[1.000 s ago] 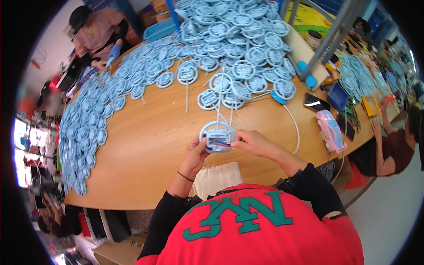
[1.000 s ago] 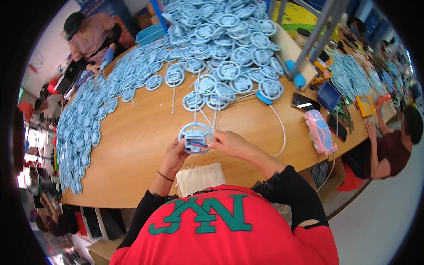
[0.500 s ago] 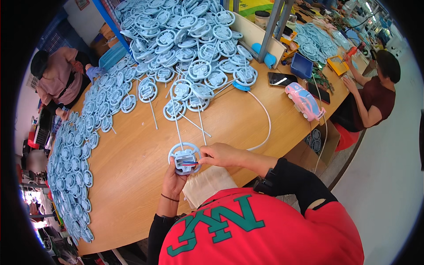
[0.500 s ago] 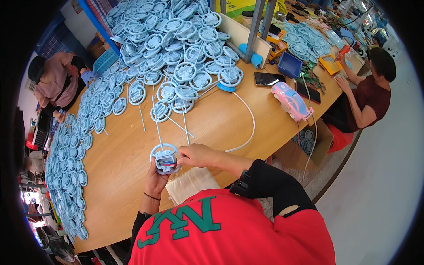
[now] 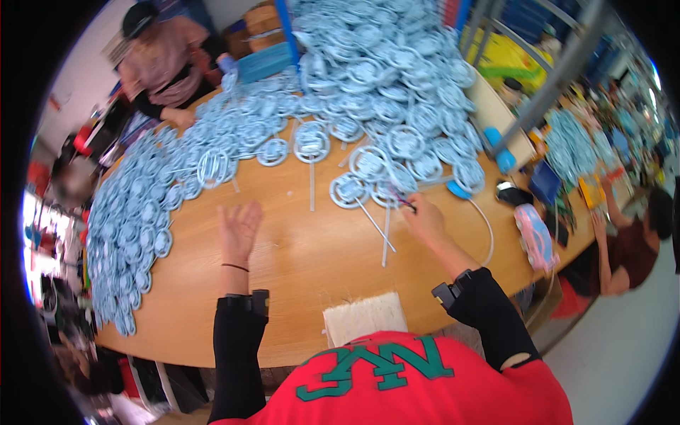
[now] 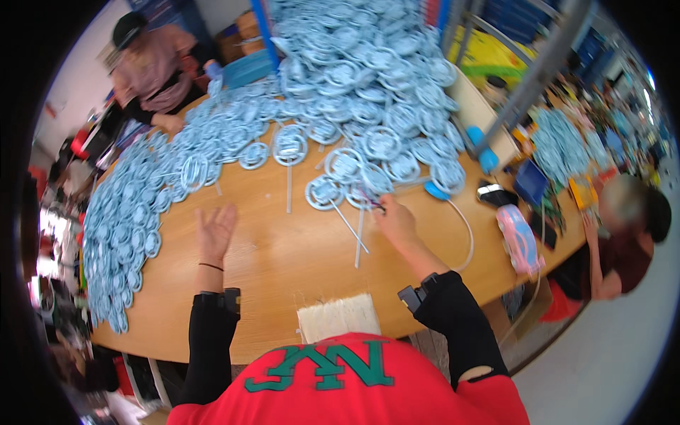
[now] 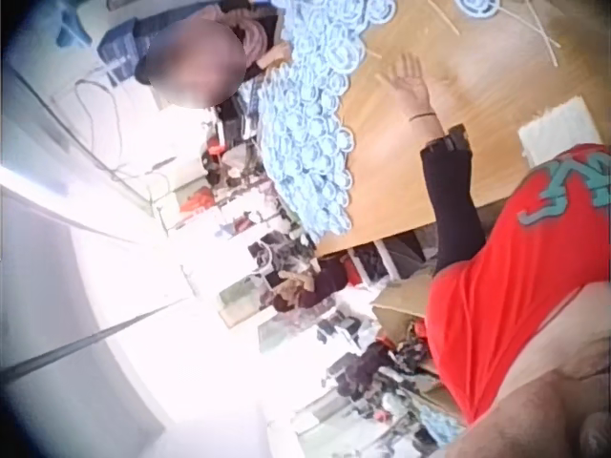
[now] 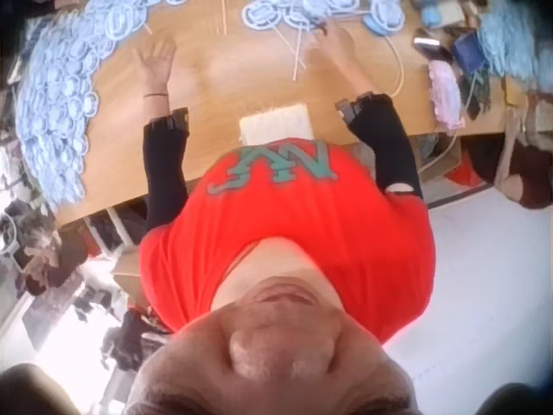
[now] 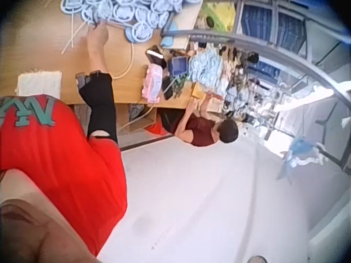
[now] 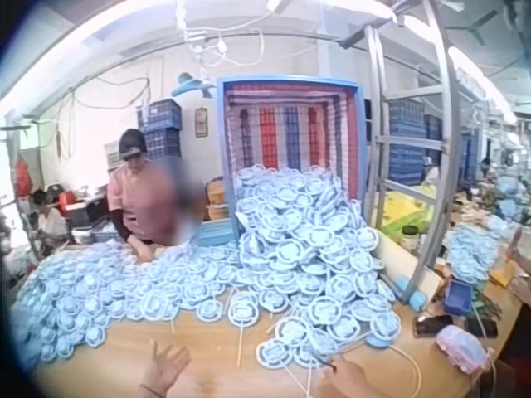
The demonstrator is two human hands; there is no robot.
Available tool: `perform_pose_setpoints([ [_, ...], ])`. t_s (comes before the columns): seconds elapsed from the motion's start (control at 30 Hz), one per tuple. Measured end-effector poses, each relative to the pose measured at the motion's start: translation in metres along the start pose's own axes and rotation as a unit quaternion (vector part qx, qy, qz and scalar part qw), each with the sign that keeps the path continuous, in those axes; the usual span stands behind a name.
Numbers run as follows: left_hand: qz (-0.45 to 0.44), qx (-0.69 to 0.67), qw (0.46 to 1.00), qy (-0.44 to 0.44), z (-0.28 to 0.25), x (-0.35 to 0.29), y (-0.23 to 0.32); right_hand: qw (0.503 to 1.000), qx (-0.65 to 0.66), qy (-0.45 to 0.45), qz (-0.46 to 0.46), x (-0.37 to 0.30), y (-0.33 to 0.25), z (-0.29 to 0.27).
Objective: Logging information in a notebook and then assembling small plastic toy components at a workshop table.
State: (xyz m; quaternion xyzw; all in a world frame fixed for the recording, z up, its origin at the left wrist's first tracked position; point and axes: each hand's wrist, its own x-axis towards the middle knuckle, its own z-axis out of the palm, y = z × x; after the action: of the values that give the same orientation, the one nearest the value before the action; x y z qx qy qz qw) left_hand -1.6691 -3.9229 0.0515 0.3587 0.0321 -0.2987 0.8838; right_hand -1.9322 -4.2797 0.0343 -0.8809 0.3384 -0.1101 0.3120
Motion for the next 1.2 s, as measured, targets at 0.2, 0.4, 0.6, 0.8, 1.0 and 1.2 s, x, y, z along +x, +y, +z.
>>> perform_pose_setpoints([
  [0.2,-0.117,0.057,0.986,-0.1,-0.055,-0.012,-0.098,0.998,0.026,0.022,-0.05,0.068,-0.016,0.02],
  [0.4,-0.242,0.201,0.946,-0.073,0.016,-0.069,-0.15,0.99,-0.086,0.058,-0.099,0.056,-0.024,0.006],
  [0.6,-0.258,0.171,0.936,-0.167,0.068,-0.108,-0.162,0.951,0.244,-0.138,-0.13,-0.03,-0.063,-0.033],
  [0.8,-0.12,0.049,0.976,-0.177,0.086,-0.108,-0.155,0.923,0.299,-0.205,-0.132,-0.058,-0.081,-0.037],
  [1.0,-0.038,0.199,0.977,-0.067,0.059,-0.127,-0.099,0.93,0.161,-0.256,-0.209,-0.083,-0.1,-0.031],
  [1.2,-0.049,0.202,0.976,-0.062,0.058,-0.137,-0.084,0.923,0.126,-0.309,-0.19,-0.089,-0.102,-0.032],
])
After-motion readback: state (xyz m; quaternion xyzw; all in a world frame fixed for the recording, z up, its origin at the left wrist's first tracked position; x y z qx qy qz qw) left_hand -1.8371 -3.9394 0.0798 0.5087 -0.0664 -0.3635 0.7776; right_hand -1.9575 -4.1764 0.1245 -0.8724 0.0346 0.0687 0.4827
